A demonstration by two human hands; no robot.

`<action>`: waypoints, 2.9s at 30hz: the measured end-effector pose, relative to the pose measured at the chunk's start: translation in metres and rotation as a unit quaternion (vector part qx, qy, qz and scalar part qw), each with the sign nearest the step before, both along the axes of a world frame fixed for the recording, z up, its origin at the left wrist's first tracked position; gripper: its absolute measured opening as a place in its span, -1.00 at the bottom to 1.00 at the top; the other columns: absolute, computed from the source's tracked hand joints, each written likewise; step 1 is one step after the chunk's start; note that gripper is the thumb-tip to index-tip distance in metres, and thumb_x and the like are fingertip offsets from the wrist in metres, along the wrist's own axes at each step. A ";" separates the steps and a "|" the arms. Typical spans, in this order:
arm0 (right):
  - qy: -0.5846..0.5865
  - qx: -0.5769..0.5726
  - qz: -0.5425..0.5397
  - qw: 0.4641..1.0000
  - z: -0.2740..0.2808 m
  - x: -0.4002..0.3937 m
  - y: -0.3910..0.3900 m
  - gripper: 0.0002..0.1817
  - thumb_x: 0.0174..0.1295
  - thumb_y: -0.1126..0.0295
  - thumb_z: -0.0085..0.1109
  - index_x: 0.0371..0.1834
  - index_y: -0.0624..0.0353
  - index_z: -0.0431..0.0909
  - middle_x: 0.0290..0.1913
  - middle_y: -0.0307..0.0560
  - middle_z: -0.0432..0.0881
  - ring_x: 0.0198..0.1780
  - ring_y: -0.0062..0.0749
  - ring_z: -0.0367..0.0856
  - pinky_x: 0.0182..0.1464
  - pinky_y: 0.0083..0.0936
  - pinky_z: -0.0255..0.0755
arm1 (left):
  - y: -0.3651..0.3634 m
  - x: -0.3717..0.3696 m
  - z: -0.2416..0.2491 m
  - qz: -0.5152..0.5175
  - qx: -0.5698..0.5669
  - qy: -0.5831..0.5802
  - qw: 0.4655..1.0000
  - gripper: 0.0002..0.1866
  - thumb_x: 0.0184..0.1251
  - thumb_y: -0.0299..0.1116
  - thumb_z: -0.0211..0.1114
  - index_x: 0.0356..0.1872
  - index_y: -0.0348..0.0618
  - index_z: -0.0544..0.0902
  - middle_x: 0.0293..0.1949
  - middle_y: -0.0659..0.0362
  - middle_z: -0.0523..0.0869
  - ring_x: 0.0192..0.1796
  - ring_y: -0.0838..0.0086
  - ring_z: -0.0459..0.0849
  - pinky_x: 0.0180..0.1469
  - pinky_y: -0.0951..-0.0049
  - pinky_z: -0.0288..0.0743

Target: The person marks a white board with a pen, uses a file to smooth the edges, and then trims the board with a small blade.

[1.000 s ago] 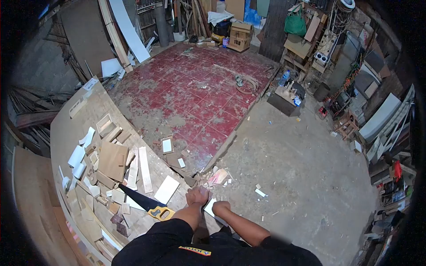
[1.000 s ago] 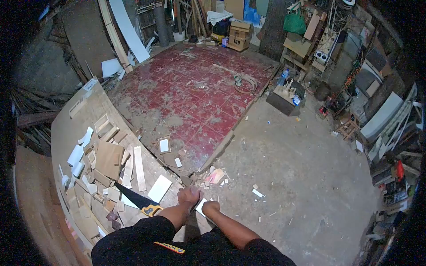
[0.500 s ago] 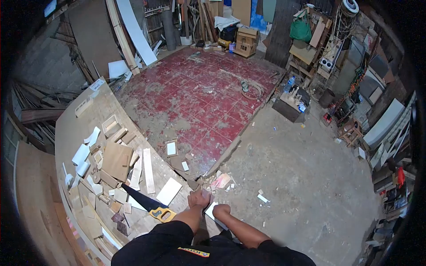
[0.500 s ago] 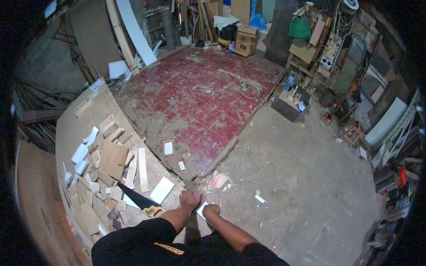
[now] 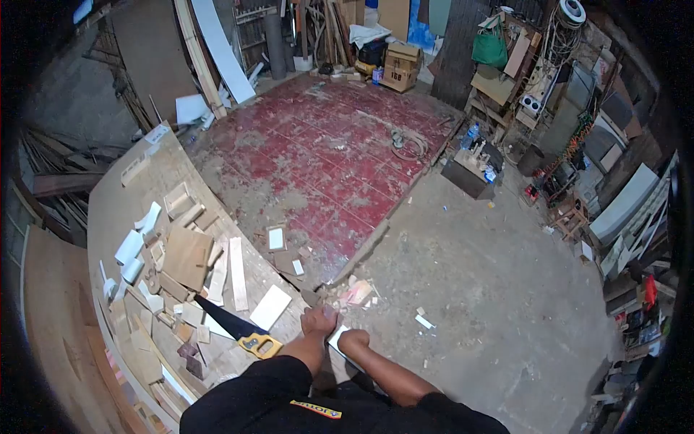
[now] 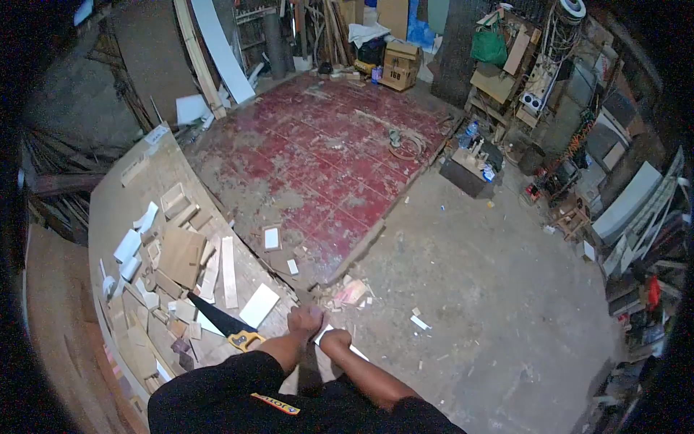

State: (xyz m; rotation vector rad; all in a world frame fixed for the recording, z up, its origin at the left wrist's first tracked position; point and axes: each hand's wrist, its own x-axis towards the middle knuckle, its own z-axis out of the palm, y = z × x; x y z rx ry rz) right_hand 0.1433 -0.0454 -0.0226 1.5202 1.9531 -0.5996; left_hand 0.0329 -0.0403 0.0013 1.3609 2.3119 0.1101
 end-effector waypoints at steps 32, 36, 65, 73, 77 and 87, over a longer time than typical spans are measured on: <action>0.110 0.022 0.117 0.987 0.183 0.114 -0.036 -0.75 0.14 0.37 0.05 -0.30 0.18 0.74 -0.26 0.07 0.74 -0.23 -0.07 0.75 -0.28 -0.18 0.60 | -0.001 0.002 0.002 0.030 0.061 0.021 0.997 -0.39 0.09 0.30 0.25 -0.05 0.02 0.69 -0.13 -0.01 0.69 0.02 0.13 0.57 0.08 0.18 0.43; 0.096 0.006 0.146 0.985 0.185 0.104 -0.032 -0.75 0.15 0.37 0.05 -0.28 0.18 0.74 -0.26 0.07 0.74 -0.22 -0.08 0.75 -0.27 -0.18 0.60 | 0.000 0.001 -0.010 0.037 0.064 0.028 0.997 -0.39 0.08 0.30 0.25 -0.05 0.04 0.69 -0.14 -0.01 0.69 0.02 0.14 0.57 0.07 0.18 0.44; 0.233 0.025 0.205 0.950 0.219 0.107 -0.026 -0.82 0.15 0.45 0.06 -0.25 0.30 0.58 -0.37 0.15 0.67 -0.34 0.06 0.70 -0.37 -0.14 0.56 | 0.003 -0.006 -0.014 0.018 0.056 0.011 0.998 -0.32 0.09 0.32 0.22 0.04 -0.03 0.64 -0.05 0.04 0.68 0.07 0.16 0.54 0.07 0.21 0.41; 0.549 0.074 0.042 0.832 0.172 0.089 0.017 -0.83 0.22 0.37 0.12 -0.38 0.28 0.49 -0.42 0.10 0.56 -0.33 0.06 0.56 -0.22 -0.26 0.43 | 0.003 -0.007 -0.023 0.014 0.087 0.004 0.996 -0.33 0.10 0.32 0.23 0.03 -0.03 0.63 -0.14 -0.11 0.66 0.01 0.04 0.58 0.07 0.13 0.44; 0.662 -0.020 -0.056 0.747 0.161 0.075 0.032 -0.69 0.35 0.28 0.07 -0.46 0.30 0.46 -0.49 -0.06 0.50 -0.40 -0.33 0.48 -0.22 -0.46 0.35 | 0.002 -0.006 -0.011 0.014 0.076 -0.007 0.997 -0.34 0.11 0.31 0.23 0.03 -0.02 0.62 -0.13 -0.09 0.66 0.04 0.05 0.57 0.09 0.14 0.44; 0.667 -0.077 -0.054 0.739 0.108 0.042 0.032 -0.51 0.47 0.12 -0.07 -0.57 0.26 0.36 -0.61 -0.24 0.35 -0.49 -0.60 0.30 -0.40 -0.50 0.26 | 0.006 -0.006 -0.020 0.008 0.052 0.009 0.999 -0.34 0.10 0.31 0.23 0.05 0.02 0.64 -0.08 0.04 0.69 0.05 0.16 0.56 0.09 0.19 0.43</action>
